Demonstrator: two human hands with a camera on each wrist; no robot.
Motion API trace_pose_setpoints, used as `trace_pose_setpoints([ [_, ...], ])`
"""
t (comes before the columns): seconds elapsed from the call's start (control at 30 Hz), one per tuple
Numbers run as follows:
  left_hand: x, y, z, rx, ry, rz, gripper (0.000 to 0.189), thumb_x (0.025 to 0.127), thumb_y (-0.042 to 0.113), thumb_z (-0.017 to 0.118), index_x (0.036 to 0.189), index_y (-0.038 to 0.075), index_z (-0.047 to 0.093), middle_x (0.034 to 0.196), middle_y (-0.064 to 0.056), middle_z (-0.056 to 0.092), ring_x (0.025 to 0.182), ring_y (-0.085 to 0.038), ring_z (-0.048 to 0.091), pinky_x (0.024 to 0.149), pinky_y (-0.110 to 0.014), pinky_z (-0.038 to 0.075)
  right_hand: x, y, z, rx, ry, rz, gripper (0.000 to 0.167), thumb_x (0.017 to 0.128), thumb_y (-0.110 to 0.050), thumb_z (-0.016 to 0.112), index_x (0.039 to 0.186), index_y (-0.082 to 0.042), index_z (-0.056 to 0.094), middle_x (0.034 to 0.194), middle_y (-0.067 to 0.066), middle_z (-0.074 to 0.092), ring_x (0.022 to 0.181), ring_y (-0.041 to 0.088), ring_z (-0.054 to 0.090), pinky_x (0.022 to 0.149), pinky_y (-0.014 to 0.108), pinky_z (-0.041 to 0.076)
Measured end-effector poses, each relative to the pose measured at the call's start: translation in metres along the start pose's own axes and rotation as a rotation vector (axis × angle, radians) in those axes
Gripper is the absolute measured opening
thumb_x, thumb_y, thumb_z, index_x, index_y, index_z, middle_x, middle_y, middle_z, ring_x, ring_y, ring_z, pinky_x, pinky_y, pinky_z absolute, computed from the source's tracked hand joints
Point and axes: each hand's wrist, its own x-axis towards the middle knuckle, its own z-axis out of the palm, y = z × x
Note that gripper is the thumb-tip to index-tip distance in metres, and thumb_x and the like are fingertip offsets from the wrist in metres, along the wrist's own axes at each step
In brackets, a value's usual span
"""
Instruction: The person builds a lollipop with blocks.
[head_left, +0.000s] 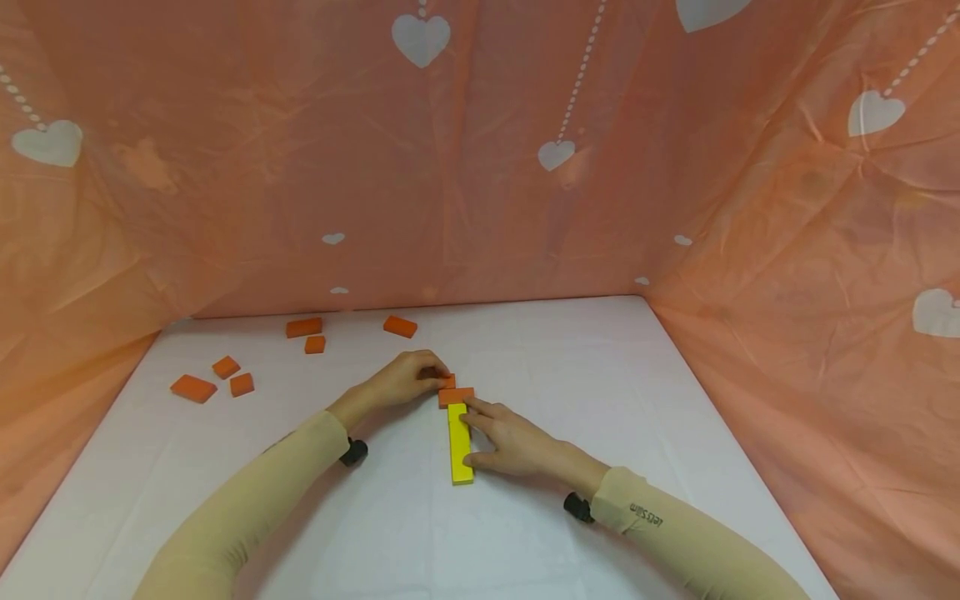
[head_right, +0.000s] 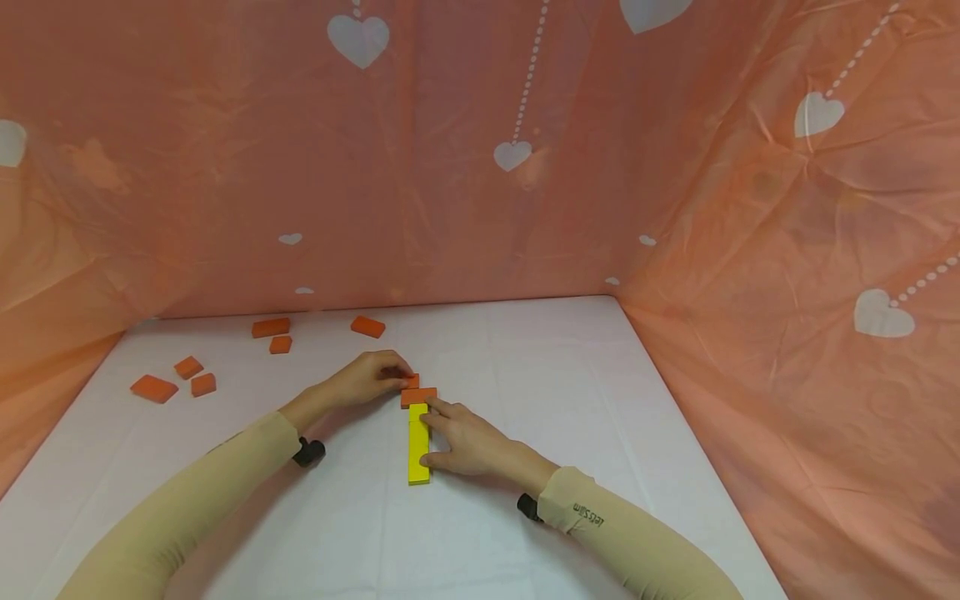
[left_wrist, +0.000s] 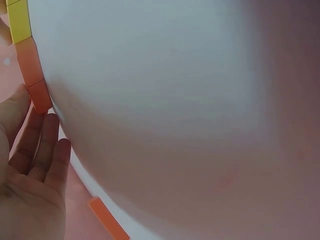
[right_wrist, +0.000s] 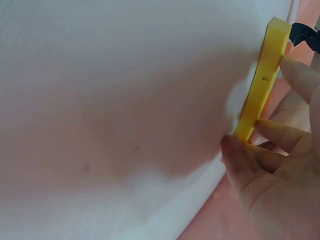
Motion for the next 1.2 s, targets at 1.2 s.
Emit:
trace_pose_setpoints([
  [1.2, -0.050, -0.056, -0.080, -0.063, 0.314, -0.221, 0.036, 0.104, 0.016, 0.065, 0.137, 0.001, 0.063, 0.137, -0.024, 0.059, 0.122, -0.041, 0.055, 0.099, -0.059, 0.049, -0.002, -0.001, 0.003, 0.019, 0.017, 0.041, 0.070, 0.098, -0.040, 0.073, 0.155, -0.008, 0.048, 0.170, 0.010, 0.028, 0.150, 0.032, 0.038, 0.119, 0.048, 0.038],
])
